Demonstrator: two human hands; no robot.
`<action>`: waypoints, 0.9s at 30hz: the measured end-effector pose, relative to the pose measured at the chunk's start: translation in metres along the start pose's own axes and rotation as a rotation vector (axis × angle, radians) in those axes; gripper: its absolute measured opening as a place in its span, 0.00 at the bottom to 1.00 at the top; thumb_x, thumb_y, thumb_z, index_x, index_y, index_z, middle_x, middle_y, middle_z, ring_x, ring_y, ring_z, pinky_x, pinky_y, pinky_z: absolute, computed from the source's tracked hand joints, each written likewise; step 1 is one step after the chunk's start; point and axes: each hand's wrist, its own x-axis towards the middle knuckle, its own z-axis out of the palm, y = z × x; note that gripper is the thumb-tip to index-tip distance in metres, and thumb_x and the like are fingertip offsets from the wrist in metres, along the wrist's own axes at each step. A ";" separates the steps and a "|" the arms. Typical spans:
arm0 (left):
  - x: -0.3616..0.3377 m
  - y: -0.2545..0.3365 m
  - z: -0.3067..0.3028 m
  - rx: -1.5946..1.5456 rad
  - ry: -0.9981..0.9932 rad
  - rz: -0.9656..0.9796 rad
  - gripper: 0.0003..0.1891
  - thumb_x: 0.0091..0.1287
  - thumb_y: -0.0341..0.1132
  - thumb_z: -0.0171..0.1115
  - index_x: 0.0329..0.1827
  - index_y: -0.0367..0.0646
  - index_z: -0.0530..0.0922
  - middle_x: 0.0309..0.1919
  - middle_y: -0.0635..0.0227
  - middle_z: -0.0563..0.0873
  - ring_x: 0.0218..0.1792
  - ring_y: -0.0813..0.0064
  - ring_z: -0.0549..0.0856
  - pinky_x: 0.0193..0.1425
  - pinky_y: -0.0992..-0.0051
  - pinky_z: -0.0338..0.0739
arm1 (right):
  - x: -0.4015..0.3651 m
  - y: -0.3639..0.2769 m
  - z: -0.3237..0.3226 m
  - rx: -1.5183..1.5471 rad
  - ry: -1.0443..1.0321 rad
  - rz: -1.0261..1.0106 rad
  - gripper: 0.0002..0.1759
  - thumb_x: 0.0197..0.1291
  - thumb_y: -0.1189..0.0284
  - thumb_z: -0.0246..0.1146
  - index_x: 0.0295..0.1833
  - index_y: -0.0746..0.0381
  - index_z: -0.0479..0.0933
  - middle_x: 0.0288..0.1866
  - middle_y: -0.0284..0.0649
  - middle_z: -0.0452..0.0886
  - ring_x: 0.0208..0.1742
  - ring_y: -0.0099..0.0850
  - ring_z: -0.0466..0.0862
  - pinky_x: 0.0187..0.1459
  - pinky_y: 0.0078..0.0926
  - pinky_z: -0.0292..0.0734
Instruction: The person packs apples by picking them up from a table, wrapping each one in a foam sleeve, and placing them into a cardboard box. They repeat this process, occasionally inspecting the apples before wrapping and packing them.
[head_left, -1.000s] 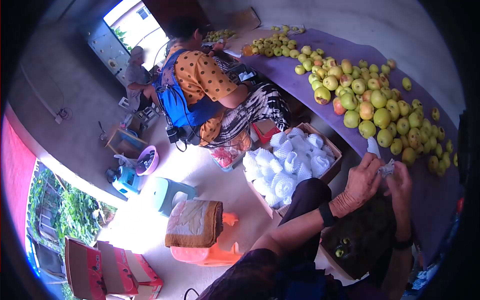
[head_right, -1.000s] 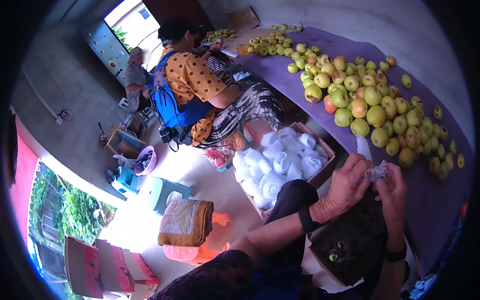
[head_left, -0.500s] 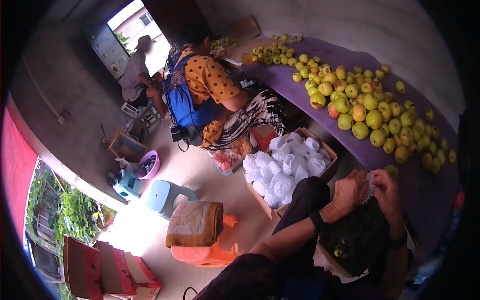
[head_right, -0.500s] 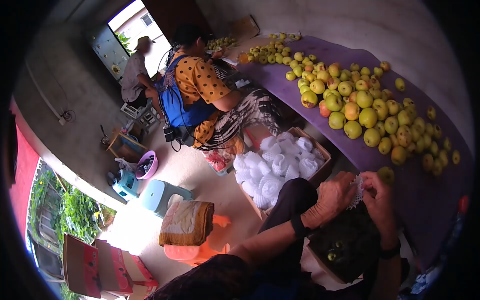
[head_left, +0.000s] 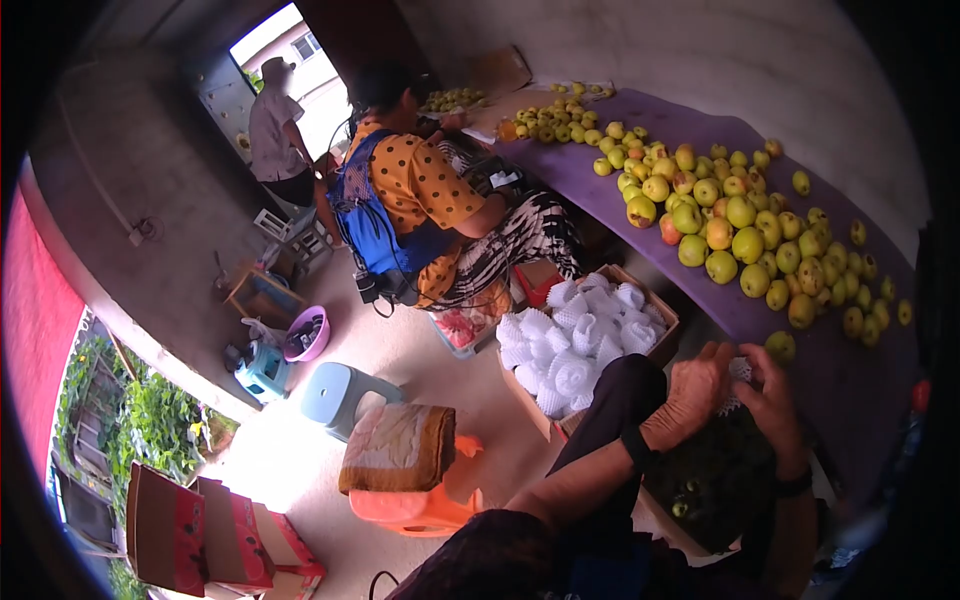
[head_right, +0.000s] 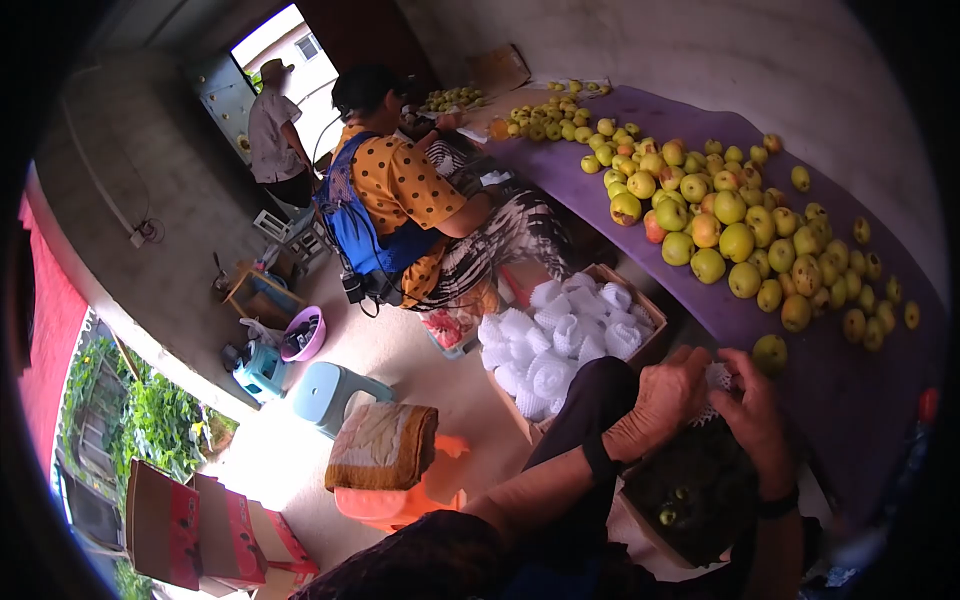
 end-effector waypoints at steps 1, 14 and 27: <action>-0.001 0.001 -0.001 0.005 -0.001 0.003 0.09 0.57 0.28 0.59 0.40 0.44 0.74 0.32 0.58 0.80 0.31 0.52 0.83 0.30 0.59 0.79 | 0.000 0.000 0.000 0.012 -0.001 0.022 0.25 0.51 0.80 0.60 0.58 0.67 0.70 0.48 0.42 0.77 0.47 0.26 0.78 0.50 0.26 0.74; -0.008 -0.008 0.002 0.149 -0.117 -0.011 0.08 0.57 0.30 0.61 0.38 0.44 0.73 0.32 0.58 0.80 0.32 0.52 0.84 0.30 0.60 0.79 | -0.002 0.018 -0.004 -0.229 0.077 -0.085 0.10 0.48 0.85 0.53 0.37 0.71 0.76 0.30 0.43 0.78 0.34 0.26 0.79 0.39 0.27 0.74; -0.012 -0.010 -0.009 0.025 -0.219 -0.064 0.08 0.61 0.38 0.62 0.34 0.45 0.76 0.28 0.55 0.82 0.35 0.50 0.83 0.36 0.56 0.77 | -0.003 -0.001 -0.025 0.083 0.006 0.178 0.12 0.62 0.72 0.61 0.48 0.67 0.78 0.36 0.35 0.81 0.36 0.19 0.79 0.37 0.20 0.75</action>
